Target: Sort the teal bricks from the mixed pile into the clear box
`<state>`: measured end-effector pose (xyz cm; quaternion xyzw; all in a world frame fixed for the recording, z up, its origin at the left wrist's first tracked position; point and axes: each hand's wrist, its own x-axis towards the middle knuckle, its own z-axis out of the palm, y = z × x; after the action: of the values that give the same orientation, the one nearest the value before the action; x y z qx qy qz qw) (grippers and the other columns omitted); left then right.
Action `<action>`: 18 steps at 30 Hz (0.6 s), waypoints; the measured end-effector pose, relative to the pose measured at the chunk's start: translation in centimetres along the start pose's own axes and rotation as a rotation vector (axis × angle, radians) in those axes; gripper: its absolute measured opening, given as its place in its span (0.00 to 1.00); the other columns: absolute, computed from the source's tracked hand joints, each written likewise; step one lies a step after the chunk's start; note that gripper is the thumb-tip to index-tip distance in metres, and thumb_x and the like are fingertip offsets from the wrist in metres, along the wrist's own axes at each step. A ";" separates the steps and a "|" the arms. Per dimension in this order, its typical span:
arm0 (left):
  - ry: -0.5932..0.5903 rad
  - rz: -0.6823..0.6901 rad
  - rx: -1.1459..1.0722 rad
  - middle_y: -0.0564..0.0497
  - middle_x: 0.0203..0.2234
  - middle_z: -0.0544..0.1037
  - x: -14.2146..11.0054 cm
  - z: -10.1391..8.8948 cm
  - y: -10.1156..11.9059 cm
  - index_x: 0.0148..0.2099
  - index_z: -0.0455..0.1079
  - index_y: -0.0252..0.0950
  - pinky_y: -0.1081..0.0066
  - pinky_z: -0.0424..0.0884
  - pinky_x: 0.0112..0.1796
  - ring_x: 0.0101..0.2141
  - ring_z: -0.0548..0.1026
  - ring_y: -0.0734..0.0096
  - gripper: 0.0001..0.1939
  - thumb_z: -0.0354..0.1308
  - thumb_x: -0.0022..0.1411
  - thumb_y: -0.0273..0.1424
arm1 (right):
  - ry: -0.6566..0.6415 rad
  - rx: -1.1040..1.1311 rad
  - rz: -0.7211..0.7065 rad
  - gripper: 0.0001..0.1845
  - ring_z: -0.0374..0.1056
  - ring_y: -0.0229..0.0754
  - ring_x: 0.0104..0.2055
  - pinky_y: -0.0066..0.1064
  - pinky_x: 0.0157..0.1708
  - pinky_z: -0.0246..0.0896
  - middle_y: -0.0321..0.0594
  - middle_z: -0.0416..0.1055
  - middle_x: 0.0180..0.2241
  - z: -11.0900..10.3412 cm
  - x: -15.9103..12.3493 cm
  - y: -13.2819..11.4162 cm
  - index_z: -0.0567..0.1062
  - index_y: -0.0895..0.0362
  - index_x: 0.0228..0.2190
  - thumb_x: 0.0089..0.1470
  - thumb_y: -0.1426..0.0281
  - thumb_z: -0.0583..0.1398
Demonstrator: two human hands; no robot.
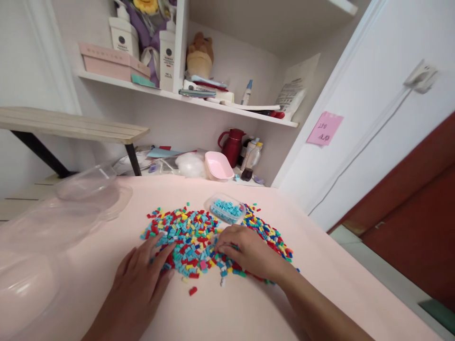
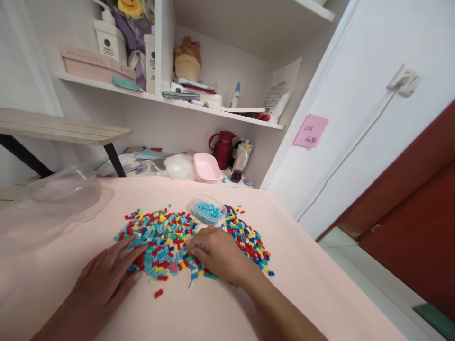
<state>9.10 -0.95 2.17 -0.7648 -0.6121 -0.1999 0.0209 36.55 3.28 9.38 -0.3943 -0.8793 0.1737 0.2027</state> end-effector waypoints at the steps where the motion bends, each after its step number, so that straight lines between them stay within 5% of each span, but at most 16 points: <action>1: 0.000 -0.005 0.000 0.48 0.61 0.68 0.0 0.0 0.0 0.59 0.69 0.49 0.49 0.62 0.58 0.58 0.67 0.60 0.25 0.42 0.65 0.41 | 0.041 0.011 0.039 0.11 0.72 0.39 0.41 0.29 0.44 0.63 0.36 0.78 0.38 0.0 0.0 0.0 0.80 0.52 0.37 0.60 0.75 0.58; 4: 0.025 0.001 -0.003 0.47 0.60 0.68 0.1 0.1 0.0 0.58 0.71 0.48 0.49 0.62 0.58 0.58 0.68 0.59 0.25 0.42 0.65 0.41 | 0.128 0.018 0.089 0.13 0.71 0.39 0.42 0.29 0.43 0.63 0.37 0.76 0.40 0.2 -0.1 -0.2 0.79 0.49 0.43 0.60 0.75 0.58; 11: 0.106 0.047 -0.044 0.50 0.60 0.68 -0.3 1.1 -0.6 0.59 0.69 0.50 0.52 0.57 0.60 0.58 0.67 0.61 0.24 0.42 0.66 0.41 | -0.038 -0.088 0.073 0.10 0.71 0.41 0.41 0.29 0.42 0.63 0.38 0.75 0.39 0.6 -0.1 0.2 0.80 0.52 0.35 0.53 0.77 0.62; 18: 0.146 0.047 -0.056 0.52 0.61 0.67 -0.5 2.0 -1.1 0.60 0.68 0.50 0.54 0.55 0.62 0.60 0.65 0.62 0.24 0.41 0.67 0.41 | 0.156 -0.059 0.217 0.12 0.71 0.40 0.39 0.29 0.40 0.62 0.37 0.76 0.38 -1.2 -0.1 1.3 0.80 0.51 0.38 0.58 0.76 0.58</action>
<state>8.49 -0.61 -0.06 -0.7626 -0.5851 -0.2717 0.0487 37.96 4.18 9.76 -0.5052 -0.8178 0.1373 0.2388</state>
